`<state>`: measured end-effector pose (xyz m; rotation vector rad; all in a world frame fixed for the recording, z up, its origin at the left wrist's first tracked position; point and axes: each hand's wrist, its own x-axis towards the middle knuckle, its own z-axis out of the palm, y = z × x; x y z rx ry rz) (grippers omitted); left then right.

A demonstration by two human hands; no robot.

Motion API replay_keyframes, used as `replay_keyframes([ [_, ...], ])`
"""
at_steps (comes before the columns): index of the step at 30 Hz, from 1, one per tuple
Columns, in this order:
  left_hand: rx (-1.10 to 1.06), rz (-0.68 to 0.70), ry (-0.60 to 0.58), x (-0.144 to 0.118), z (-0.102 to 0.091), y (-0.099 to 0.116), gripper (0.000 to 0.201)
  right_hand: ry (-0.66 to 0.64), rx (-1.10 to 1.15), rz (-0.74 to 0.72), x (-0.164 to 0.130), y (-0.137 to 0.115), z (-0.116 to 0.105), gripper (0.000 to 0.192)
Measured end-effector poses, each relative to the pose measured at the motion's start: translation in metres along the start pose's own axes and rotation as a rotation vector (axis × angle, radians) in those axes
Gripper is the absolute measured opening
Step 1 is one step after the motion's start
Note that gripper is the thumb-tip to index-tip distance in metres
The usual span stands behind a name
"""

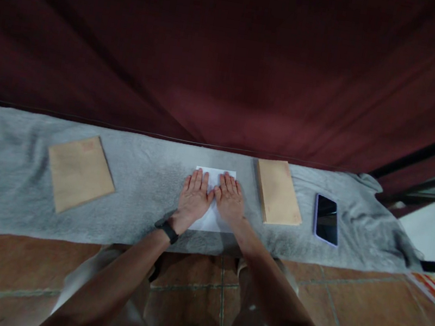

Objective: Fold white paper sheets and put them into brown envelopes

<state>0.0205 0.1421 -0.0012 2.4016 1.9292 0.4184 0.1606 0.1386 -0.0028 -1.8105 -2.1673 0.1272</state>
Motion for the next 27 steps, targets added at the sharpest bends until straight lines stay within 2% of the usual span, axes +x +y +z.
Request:
replay_keyframes([
  [8, -0.001, 0.014, 0.002, -0.006, -0.003, -0.002, 0.067, 0.096, -0.063, 0.055, 0.0, 0.018, 0.003, 0.059],
  [18, 0.007, 0.025, -0.016, -0.017, -0.016, -0.005, 0.066, 0.128, -0.069, 0.059, -0.003, 0.023, 0.003, 0.061],
  [24, -0.045, 0.237, -0.037, -0.041, -0.019, 0.012, 0.061, 0.145, -0.056, 0.061, -0.002, 0.022, 0.003, 0.059],
  [27, -0.045, 0.279, -0.07, -0.051, -0.017, 0.02, 0.061, 0.125, -0.071, 0.071, -0.001, 0.021, 0.002, 0.059],
])
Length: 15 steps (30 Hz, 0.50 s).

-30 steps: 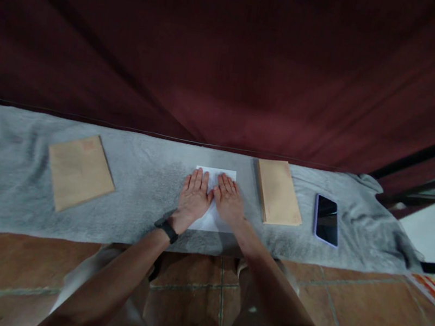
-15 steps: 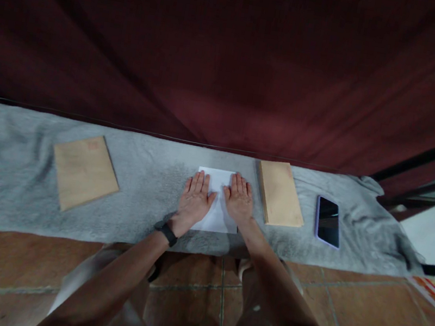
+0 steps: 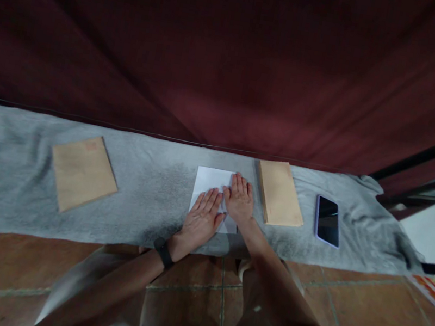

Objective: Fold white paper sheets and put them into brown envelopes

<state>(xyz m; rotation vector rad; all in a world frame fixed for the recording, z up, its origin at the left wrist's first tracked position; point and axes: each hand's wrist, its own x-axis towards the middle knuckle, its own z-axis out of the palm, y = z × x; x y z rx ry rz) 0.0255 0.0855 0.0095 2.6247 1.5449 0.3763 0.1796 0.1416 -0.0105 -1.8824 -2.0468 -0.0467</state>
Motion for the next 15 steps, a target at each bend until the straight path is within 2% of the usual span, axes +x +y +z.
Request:
replay_keyframes([
  [8, 0.029, -0.029, 0.01, -0.004, -0.002, 0.0, 0.063, -0.037, -0.02, 0.024, 0.001, 0.0, -0.009, 0.059],
  [11, 0.036, -0.025, 0.009, -0.005, -0.003, 0.0, 0.063, -0.041, 0.017, 0.057, -0.002, -0.007, -0.016, 0.06],
  [15, 0.069, 0.019, -0.006, -0.006, 0.004, -0.003, 0.066, -0.072, 0.179, -0.086, -0.018, -0.03, -0.02, 0.061],
])
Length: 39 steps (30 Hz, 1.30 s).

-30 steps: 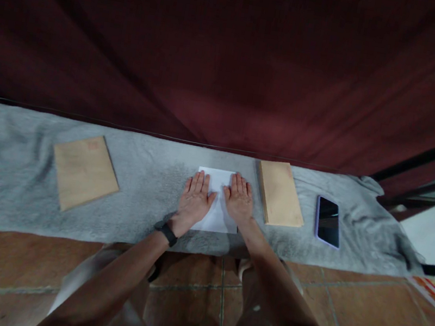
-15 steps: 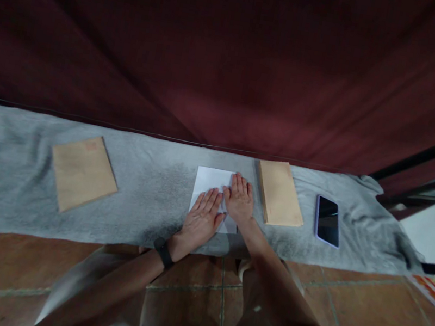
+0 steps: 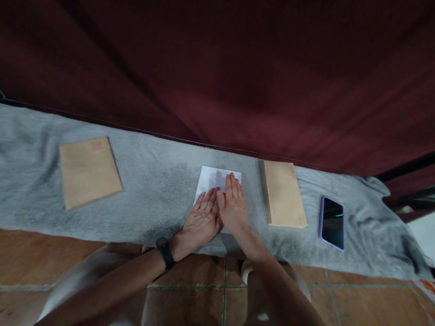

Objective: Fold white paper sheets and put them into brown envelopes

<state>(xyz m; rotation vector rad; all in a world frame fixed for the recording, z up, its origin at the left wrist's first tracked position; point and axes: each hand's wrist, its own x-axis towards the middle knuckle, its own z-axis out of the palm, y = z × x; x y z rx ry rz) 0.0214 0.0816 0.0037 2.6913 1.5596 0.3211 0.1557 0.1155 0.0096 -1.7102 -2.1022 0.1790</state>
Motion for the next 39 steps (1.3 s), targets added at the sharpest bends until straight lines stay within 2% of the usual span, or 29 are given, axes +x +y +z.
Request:
replay_keyframes([
  [2, 0.028, 0.025, -0.007, 0.0, 0.006, -0.002, 0.068, -0.054, 0.084, -0.08, -0.008, -0.01, 0.005, 0.061],
  [4, 0.045, 0.034, 0.002, -0.001, 0.01, -0.004, 0.068, -0.083, 0.126, -0.081, -0.013, -0.013, 0.01, 0.06],
  [7, 0.038, 0.039, 0.036, -0.002, 0.012, -0.006, 0.066, -0.088, 0.116, -0.036, -0.015, -0.009, 0.013, 0.062],
  [11, 0.001, 0.041, 0.068, -0.004, 0.009, -0.007, 0.062, -0.091, 0.049, -0.053, -0.016, 0.001, 0.011, 0.062],
  [19, -0.043, -0.094, 0.072, -0.006, -0.001, -0.012, 0.058, -0.056, -0.14, -0.071, -0.023, 0.011, 0.006, 0.059],
  [25, -0.054, -0.186, 0.042, -0.007, -0.004, -0.02, 0.063, -0.007, -0.167, -0.055, -0.024, 0.019, 0.003, 0.061],
  [39, -0.052, -0.262, 0.051, -0.008, -0.007, -0.031, 0.068, 0.049, -0.22, -0.018, -0.027, 0.04, -0.002, 0.062],
])
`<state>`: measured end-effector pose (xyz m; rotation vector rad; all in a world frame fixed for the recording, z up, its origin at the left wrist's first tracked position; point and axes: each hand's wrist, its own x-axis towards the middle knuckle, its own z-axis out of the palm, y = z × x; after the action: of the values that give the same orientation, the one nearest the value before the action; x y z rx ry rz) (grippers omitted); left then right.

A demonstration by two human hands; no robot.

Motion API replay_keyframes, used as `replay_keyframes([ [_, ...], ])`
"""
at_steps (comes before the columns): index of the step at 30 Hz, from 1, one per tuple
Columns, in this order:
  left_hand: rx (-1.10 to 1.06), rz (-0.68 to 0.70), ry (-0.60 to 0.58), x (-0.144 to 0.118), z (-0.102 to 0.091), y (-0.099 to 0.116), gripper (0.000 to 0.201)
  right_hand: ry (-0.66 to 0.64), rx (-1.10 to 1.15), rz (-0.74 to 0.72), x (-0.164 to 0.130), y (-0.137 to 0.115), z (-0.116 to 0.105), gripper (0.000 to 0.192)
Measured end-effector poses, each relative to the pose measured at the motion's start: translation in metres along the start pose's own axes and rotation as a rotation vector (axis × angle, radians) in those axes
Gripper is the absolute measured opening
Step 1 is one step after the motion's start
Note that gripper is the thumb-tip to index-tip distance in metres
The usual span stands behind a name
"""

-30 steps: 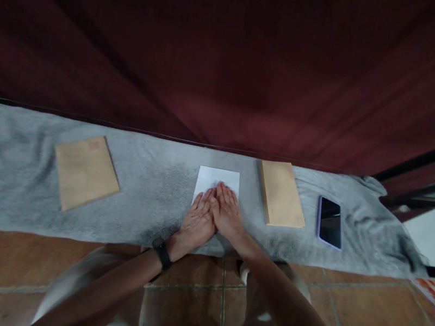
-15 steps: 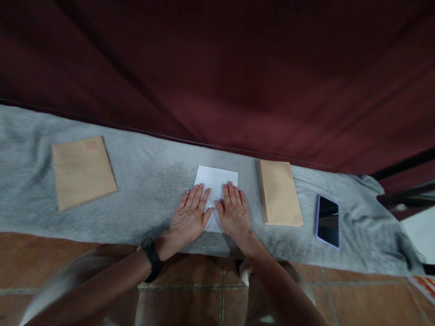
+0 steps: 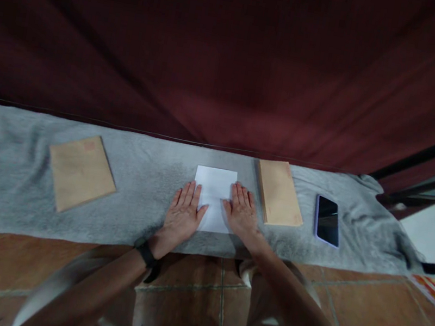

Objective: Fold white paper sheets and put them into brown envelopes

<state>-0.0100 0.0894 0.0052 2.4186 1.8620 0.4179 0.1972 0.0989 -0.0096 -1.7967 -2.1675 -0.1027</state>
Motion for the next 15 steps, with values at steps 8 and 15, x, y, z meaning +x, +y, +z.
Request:
replay_keyframes([
  [8, 0.004, -0.005, 0.009, -0.001, -0.002, -0.004, 0.07, 0.017, 0.002, 0.03, -0.001, 0.01, 0.0, 0.056],
  [15, -0.028, -0.026, 0.021, 0.0, -0.002, -0.004, 0.07, -0.053, 0.033, 0.056, -0.001, 0.01, -0.016, 0.063],
])
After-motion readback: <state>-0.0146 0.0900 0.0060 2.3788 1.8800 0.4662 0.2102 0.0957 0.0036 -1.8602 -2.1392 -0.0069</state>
